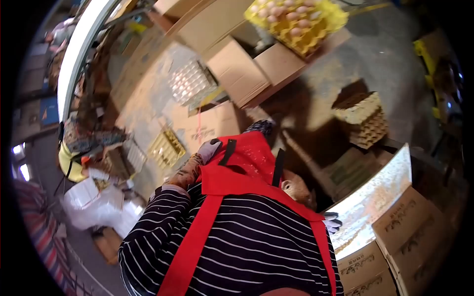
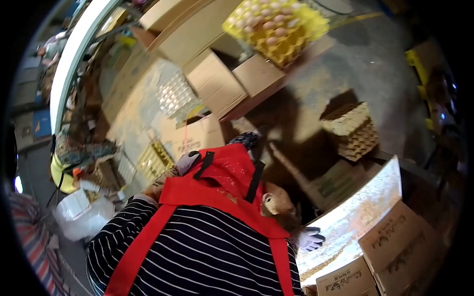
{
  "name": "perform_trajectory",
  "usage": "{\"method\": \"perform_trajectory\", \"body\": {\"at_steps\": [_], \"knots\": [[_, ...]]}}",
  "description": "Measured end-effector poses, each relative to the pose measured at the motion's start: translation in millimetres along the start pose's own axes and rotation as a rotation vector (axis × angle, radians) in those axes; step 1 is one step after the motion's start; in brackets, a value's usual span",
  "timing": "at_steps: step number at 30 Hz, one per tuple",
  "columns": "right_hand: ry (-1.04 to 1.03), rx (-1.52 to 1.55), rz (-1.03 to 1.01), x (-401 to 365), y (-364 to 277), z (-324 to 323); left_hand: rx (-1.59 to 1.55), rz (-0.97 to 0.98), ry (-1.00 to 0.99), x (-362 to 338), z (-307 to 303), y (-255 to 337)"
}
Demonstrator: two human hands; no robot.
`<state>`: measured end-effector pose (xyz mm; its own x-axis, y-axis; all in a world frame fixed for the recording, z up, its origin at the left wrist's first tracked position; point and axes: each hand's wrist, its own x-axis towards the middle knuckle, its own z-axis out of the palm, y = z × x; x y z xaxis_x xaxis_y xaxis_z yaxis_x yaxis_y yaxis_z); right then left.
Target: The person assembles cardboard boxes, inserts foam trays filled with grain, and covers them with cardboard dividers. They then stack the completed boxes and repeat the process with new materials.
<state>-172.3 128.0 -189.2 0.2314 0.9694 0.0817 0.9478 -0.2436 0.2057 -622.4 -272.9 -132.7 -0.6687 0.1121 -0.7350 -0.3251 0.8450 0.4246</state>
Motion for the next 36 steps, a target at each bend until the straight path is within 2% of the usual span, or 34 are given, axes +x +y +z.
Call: {"method": "perform_trajectory", "body": {"at_steps": [1,2,4,5,7,8,9,11,12,13,15,17,18,19,20,21,22,23,24,25,27,29,31,33,34,36], "knots": [[0.020,0.008,0.074,-7,-21,-43,-0.030,0.015,0.031,4,10,-56],[0.051,0.010,0.154,-11,-24,-51,-0.031,-0.011,0.025,3,17,-107],[0.018,0.036,0.158,-10,-22,-50,-0.084,0.008,-0.009,-12,32,-188],[0.020,0.032,0.138,-7,-19,-47,-0.096,-0.007,-0.003,-30,25,-180],[-0.016,-0.047,0.159,-7,-17,-42,-0.114,-0.312,-0.019,-78,-2,-134],[-0.033,-0.052,0.141,-7,-15,-44,-0.236,-0.264,0.041,-77,8,-164],[-0.042,-0.039,0.137,-6,-16,-48,-0.251,-0.276,0.046,-79,13,-182],[-0.030,-0.048,0.120,-10,-18,-50,-0.225,-0.169,0.138,-77,25,-214],[-0.056,-0.080,0.156,-6,-18,-48,-0.275,-0.165,0.116,-68,36,-245],[-0.007,-0.076,0.149,-6,-18,-45,-0.191,-0.243,0.168,-75,32,-239],[-0.090,-0.325,-0.031,-6,-17,-51,-0.119,-0.243,0.233,-79,31,-254],[0.086,0.094,-0.071,-18,-25,-56,-0.151,-0.287,0.169,-75,27,-292],[0.302,0.039,-0.333,-25,-30,-55,-0.193,-0.293,0.180,-72,27,-312],[0.321,0.174,-0.656,-76,-70,-94,-0.238,-0.297,0.201,-62,27,-332],[0.159,0.595,-0.903,-141,-119,-121,-0.252,-0.282,0.247,-53,32,-365],[0.152,0.611,-1.017,-181,-146,-106,-0.267,-0.303,0.235,-48,29,-387],[-0.145,0.749,-0.972,-242,-181,-100,-0.237,-0.372,0.275,-37,25,-407],[-0.652,0.853,-0.742,-305,-205,-101,-0.199,-0.435,0.318,-26,18,-427],[-0.862,0.788,-0.946,-361,-231,-91,-0.179,-0.472,0.332,-11,16,-452],[-1.037,0.693,-1.039,-394,-247,-51,-0.189,-0.479,0.327,11,18,-479],[-1.313,0.586,-1.035,-436,-262,76,-0.332,-0.598,0.365,54,32,-527],[-1.463,0.409,-0.773,-491,-301,119,-0.404,-0.607,0.346,103,29,-544],[-1.428,0.357,-0.735,-510,-324,209,-0.251,-0.522,0.336,150,24,-549],[-1.544,0.575,-0.571,-505,-336,296,-0.271,-0.489,0.287,201,31,-568],[-1.480,0.592,-0.426,-520,-351,299,-0.317,-0.468,0.287,225,38,-580],[-1.480,0.666,-0.460,-527,-375,345,-0.464,-0.424,0.334,271,51,-605]]}}
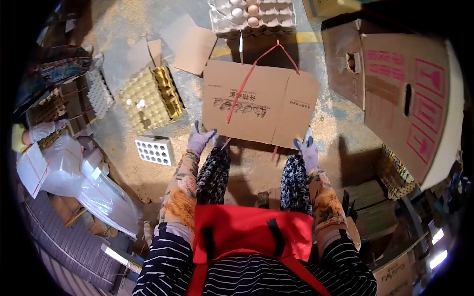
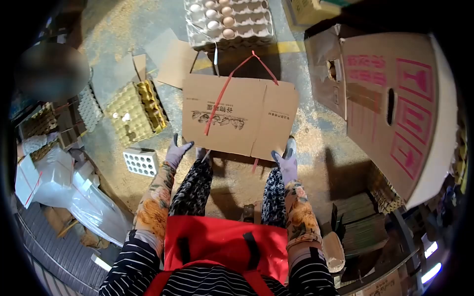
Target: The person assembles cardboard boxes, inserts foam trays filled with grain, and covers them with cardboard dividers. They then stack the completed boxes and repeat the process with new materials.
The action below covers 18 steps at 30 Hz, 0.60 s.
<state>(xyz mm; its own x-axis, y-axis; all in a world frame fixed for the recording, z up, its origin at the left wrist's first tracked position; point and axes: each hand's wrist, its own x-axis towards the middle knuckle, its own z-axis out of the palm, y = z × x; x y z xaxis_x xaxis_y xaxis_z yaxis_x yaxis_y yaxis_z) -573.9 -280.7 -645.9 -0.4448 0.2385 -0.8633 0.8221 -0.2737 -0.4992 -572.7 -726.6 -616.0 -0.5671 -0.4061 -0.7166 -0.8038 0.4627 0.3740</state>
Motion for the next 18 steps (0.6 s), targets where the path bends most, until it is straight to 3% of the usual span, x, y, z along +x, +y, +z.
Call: {"method": "perform_trajectory", "body": {"at_steps": [1,3,5,7,9,11,12,15,16,18], "knots": [[-0.018,0.037,-0.070,19,8,-1,-0.107,0.007,0.018,17,10,-3],[0.059,0.025,0.015,41,-6,10,-0.412,0.022,0.074,53,34,-12],[0.130,0.016,0.087,79,-1,7,-0.724,0.041,-0.155,85,44,-29],[-0.173,0.067,-0.028,110,16,-3,-0.537,0.025,-0.263,98,47,-31],[-0.136,0.102,0.079,120,26,-3,-0.593,-0.040,-0.270,94,41,-32],[-0.096,0.027,0.002,117,27,-1,-0.624,-0.124,-0.374,93,32,-25],[-0.060,-0.180,0.063,115,18,-5,-0.579,-0.085,-0.379,87,24,-22],[-0.020,-0.221,-0.026,88,-12,0,-0.572,-0.154,-0.412,73,13,-23],[0.023,-0.462,0.017,75,-34,0,-0.565,-0.176,-0.435,58,2,-9],[-0.030,-0.405,0.069,58,-62,-10,-0.540,-0.153,-0.460,33,-13,10]]}}
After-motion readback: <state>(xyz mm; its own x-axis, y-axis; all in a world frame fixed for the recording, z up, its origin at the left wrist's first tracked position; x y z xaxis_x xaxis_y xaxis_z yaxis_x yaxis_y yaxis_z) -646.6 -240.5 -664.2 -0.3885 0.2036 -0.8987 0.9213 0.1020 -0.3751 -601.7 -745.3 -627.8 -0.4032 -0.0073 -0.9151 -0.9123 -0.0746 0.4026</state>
